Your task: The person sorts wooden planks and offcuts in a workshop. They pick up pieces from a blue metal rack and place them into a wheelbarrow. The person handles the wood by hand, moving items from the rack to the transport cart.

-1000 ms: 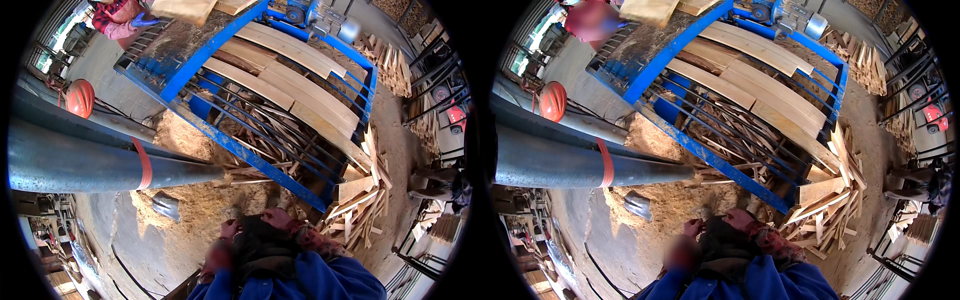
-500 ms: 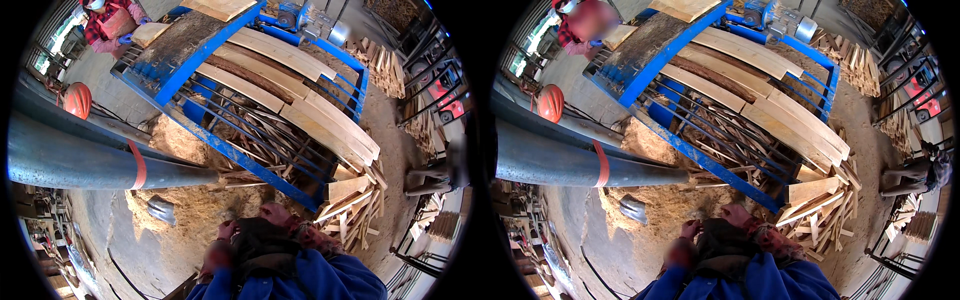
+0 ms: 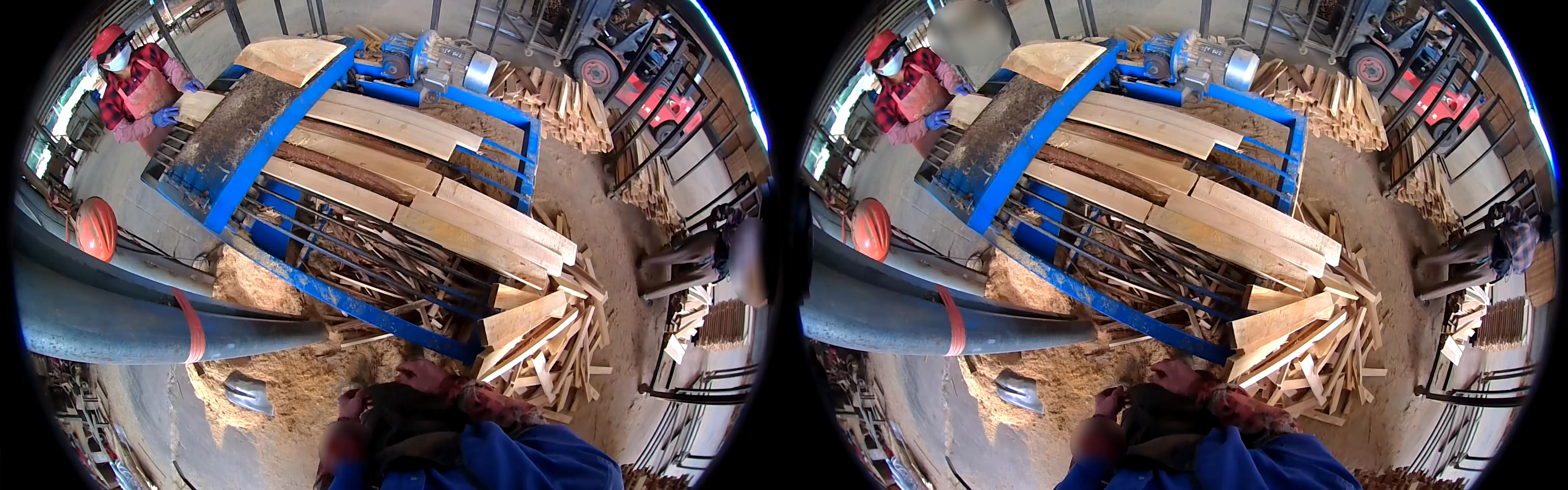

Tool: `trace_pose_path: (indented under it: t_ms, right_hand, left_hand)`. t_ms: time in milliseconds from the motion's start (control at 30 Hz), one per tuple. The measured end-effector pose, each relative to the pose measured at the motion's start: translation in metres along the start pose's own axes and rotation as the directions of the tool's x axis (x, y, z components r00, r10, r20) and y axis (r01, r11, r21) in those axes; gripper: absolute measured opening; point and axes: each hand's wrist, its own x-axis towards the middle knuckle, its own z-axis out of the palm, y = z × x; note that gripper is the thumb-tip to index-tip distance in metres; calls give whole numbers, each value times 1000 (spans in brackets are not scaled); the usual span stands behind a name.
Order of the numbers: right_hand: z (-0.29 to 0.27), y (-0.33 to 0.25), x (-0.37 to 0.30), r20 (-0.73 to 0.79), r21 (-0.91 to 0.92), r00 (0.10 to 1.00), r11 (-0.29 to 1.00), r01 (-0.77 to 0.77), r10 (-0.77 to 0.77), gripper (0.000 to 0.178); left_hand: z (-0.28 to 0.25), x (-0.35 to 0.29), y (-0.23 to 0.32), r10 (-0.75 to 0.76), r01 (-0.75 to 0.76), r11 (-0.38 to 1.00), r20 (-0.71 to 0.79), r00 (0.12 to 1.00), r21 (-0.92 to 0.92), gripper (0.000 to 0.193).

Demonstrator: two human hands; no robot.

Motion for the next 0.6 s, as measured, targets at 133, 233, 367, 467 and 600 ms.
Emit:
trace_pose_path:
  t_ms: [133,233,367,467,600]
  right_hand:
    - [0,0,-3,11,1,999,999,-36,36,36]
    - [5,3,-6,-9,-27,999,999,-31,31,36]
    - [13,6,1,17,-102,997,992,-70,73,36]
    - [25,0,8,-15,-67,995,993,-97,97,35]
    - [41,-23,14,-50,-133,994,986,-103,97,33]
  left_hand:
    - [-1,7,-3,0,1,1000,56,998,-7,25]
    - [0,4,-1,-17,15,1000,67,998,26,26]
    - [-4,2,6,-21,19,999,54,998,34,25]
    - [-17,10,11,22,-24,999,47,999,45,26]
    - [-41,23,25,60,-64,997,121,991,31,30]
